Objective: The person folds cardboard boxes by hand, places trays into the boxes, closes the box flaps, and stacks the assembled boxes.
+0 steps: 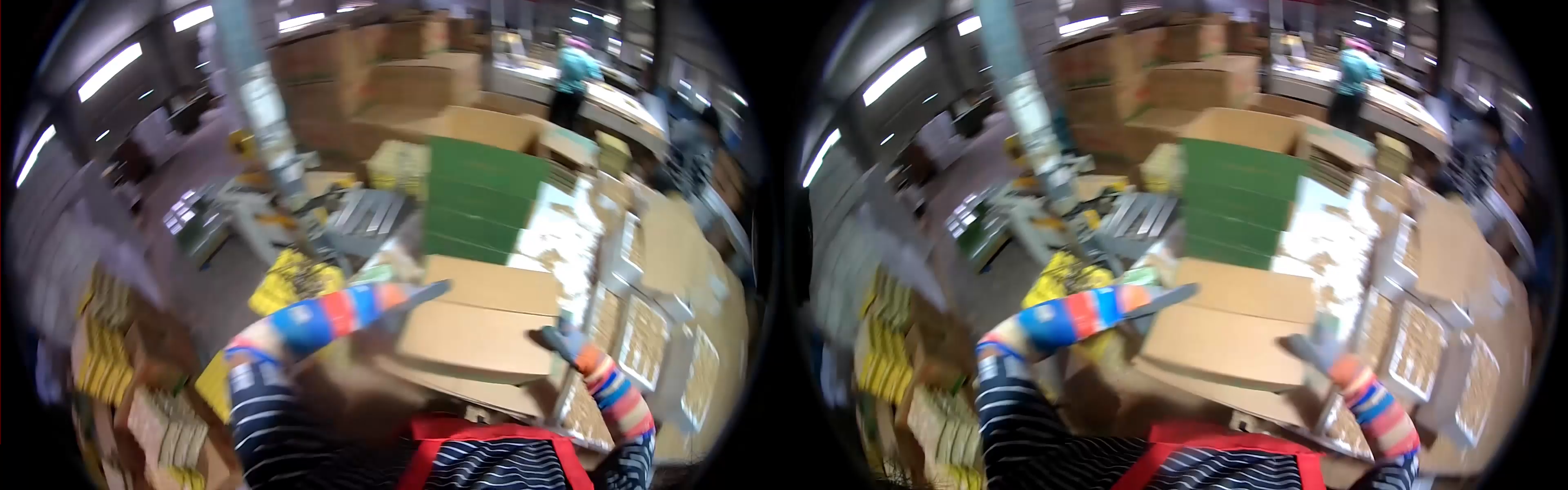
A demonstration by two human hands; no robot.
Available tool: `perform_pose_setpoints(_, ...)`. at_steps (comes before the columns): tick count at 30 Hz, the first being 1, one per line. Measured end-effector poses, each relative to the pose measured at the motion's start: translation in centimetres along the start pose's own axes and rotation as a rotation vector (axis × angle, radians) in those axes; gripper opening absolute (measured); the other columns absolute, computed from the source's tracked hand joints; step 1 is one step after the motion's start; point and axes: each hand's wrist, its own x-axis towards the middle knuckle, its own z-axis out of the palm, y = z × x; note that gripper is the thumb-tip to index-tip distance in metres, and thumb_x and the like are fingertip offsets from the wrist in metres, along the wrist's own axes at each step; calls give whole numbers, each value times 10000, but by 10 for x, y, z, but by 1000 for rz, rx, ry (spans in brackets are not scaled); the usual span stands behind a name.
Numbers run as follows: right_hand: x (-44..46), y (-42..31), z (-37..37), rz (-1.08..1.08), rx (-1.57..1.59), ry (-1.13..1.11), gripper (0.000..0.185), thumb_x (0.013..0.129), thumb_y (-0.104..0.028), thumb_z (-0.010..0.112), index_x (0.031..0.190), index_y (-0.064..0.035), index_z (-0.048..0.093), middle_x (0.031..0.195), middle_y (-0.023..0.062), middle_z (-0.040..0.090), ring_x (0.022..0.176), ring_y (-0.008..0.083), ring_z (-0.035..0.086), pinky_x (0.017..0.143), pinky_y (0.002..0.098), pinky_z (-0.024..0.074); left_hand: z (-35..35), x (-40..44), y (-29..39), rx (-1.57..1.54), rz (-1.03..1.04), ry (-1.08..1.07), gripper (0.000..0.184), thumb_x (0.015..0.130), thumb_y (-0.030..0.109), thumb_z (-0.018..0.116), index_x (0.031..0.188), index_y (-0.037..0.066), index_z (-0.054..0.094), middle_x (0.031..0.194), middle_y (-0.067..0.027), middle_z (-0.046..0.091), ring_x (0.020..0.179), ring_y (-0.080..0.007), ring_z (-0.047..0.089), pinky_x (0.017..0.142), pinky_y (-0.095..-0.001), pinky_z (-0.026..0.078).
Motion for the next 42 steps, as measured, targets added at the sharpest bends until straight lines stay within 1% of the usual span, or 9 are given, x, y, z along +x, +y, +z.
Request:
perform_pose_setpoints(8, -54, 24, -12, 16, -175, 197, 808, 743, -227, 690, 1383, -65, 223, 1039, 172, 586, 764, 164, 580, 675, 313, 488, 60, -51, -127, 562, 559, -12, 388, 853, 226, 497, 1170, 3, 494, 1129, -155, 547, 975, -290, 535, 862, -405, 424)
perform_pose_setpoints(14, -69, 11, -79, -243, -994, -32, 726, 732, -431, 629, 1286, -36, 376, 1125, 212, 521, 1013, 345, 525, 854, 411, 438, 63, 16, -34, -320, 143, 244, 554, 735, 24, 483, 1281, 13, 393, 1218, -121, 462, 959, -201, 485, 739, -280, 434)
perform_pose_setpoints(18, -113, 32, -232, 366, -1420, 785, 603, 706, -387, 627, 1155, -11, 485, 1078, 208, 540, 1008, 336, 526, 851, 406, 437, 60, 41, -32, -85, -8, 308, 620, 655, 26, 569, 1264, 25, 450, 1059, -73, 550, 701, -103, 496, 587, -264, 433)
perform_pose_setpoints(24, -154, 91, -348, 494, -1613, 815, 639, 649, -307, 655, 1170, 8, 461, 1100, 220, 519, 1018, 354, 513, 868, 406, 421, 75, 44, -63, -364, 52, 240, 625, 726, -42, 486, 1330, 63, 367, 1292, -43, 426, 948, -105, 477, 783, -217, 411)
perform_pose_setpoints(27, -143, 60, -330, 372, -1631, 795, 663, 621, -266, 669, 1178, 18, 449, 1110, 226, 508, 1024, 363, 506, 876, 407, 414, 67, 40, -40, -858, 108, 71, 714, 711, -95, 446, 1378, 118, 304, 1345, 20, 383, 919, -61, 472, 731, -171, 403)
perform_pose_setpoints(30, -142, 14, -280, 164, -1573, 781, 690, 592, -226, 683, 1185, 27, 437, 1121, 232, 498, 1029, 372, 499, 884, 407, 406, 77, 61, -56, -529, 226, 28, 694, 730, -18, 478, 1383, 69, 256, 1397, -70, 314, 1235, -157, 342, 1037, -287, 250)
perform_pose_setpoints(35, -131, -69, -150, -308, -1393, 687, 742, 545, -159, 706, 1198, 43, 417, 1138, 242, 480, 1037, 387, 488, 899, 408, 393, 91, 72, -25, -628, -54, 39, 736, 702, -30, 478, 1388, 52, 222, 1408, -109, 299, 1299, -170, 259, 1043, -271, 232)
perform_pose_setpoints(41, -83, -140, -6, -749, -1204, 434, 834, 540, -139, 727, 1257, 49, 346, 1139, 246, 466, 957, 371, 505, 801, 425, 422, 100, 84, -78, -54, 247, 260, 603, 759, 33, 562, 1317, 18, 335, 1298, -152, 427, 1192, -203, 408, 976, -317, 359)
perform_pose_setpoints(42, -77, -144, 10, -796, -1165, 393, 852, 543, -141, 730, 1271, 49, 330, 1137, 246, 464, 937, 365, 511, 775, 429, 430, 113, 81, -77, -431, 62, 405, 556, 761, 163, 627, 1274, 84, 426, 1185, -160, 533, 971, -280, 571, 807, -347, 475)
